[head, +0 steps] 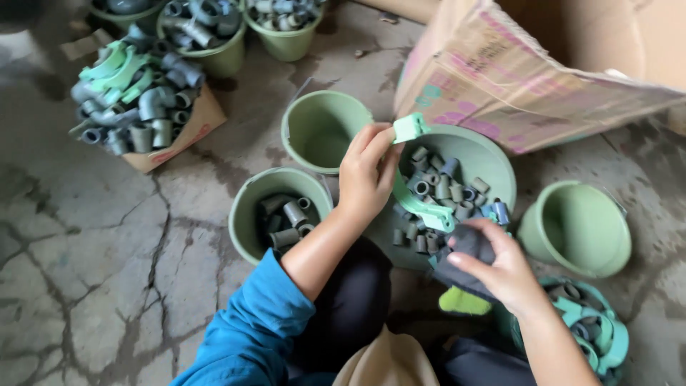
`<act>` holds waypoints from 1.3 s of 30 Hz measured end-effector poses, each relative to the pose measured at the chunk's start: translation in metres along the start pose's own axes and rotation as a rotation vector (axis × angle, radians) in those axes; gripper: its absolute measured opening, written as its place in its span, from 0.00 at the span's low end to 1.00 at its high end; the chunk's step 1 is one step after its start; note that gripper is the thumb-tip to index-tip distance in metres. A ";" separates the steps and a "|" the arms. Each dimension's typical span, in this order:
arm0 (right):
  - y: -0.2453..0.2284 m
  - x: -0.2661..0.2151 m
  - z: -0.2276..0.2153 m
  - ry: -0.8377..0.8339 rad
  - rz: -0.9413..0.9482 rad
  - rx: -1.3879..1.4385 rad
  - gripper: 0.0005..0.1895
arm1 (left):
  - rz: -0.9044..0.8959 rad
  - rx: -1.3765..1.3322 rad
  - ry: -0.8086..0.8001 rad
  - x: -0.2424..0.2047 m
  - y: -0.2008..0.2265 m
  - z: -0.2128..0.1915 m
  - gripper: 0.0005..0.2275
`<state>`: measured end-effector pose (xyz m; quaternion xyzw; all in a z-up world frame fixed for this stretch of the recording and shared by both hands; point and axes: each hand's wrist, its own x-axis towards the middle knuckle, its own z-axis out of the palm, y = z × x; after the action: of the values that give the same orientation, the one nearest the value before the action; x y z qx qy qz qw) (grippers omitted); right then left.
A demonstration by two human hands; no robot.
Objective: The person sits on the floor and wipes small plastic pipe fittings with a cloth. They pick each fitting from a central bucket, wipe it, and place it into a different bucket. The process is repeated for multiple fittings throughout the clip.
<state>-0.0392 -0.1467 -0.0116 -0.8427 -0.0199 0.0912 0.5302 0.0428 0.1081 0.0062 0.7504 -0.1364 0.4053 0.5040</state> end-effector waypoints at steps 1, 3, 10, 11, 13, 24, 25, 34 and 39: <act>-0.010 0.007 0.006 -0.026 -0.010 -0.003 0.32 | -0.006 0.022 0.017 -0.008 -0.004 -0.011 0.02; -0.029 0.018 0.019 0.013 -0.046 0.494 0.35 | -0.283 -0.097 -0.025 -0.024 -0.010 -0.033 0.04; -0.083 0.079 0.110 -0.161 -0.148 0.572 0.37 | -0.833 -0.280 -0.100 -0.111 -0.089 -0.098 0.10; -0.082 0.088 0.130 -0.192 -0.090 0.541 0.33 | -0.904 -0.252 -0.104 -0.121 -0.095 -0.112 0.10; -0.082 0.101 0.169 -0.231 -0.019 0.513 0.29 | -0.988 -0.215 -0.106 -0.138 -0.104 -0.139 0.10; -0.010 0.157 0.312 -0.563 0.318 -0.394 0.27 | -1.430 0.163 -0.357 -0.229 -0.182 -0.216 0.10; -0.006 0.161 0.308 -0.565 0.331 -0.394 0.27 | -1.439 0.161 -0.366 -0.222 -0.179 -0.217 0.10; -0.002 0.175 0.289 -0.610 0.407 -0.586 0.30 | -1.011 0.897 -0.838 -0.197 -0.201 -0.187 0.15; -0.029 0.169 0.285 -0.655 0.383 -0.566 0.30 | -0.784 1.137 -1.021 -0.239 -0.253 -0.172 0.11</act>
<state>0.0790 0.1418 -0.1278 -0.8694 -0.0543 0.4396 0.2190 -0.0346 0.3233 -0.3071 0.9724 0.1464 -0.1786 0.0320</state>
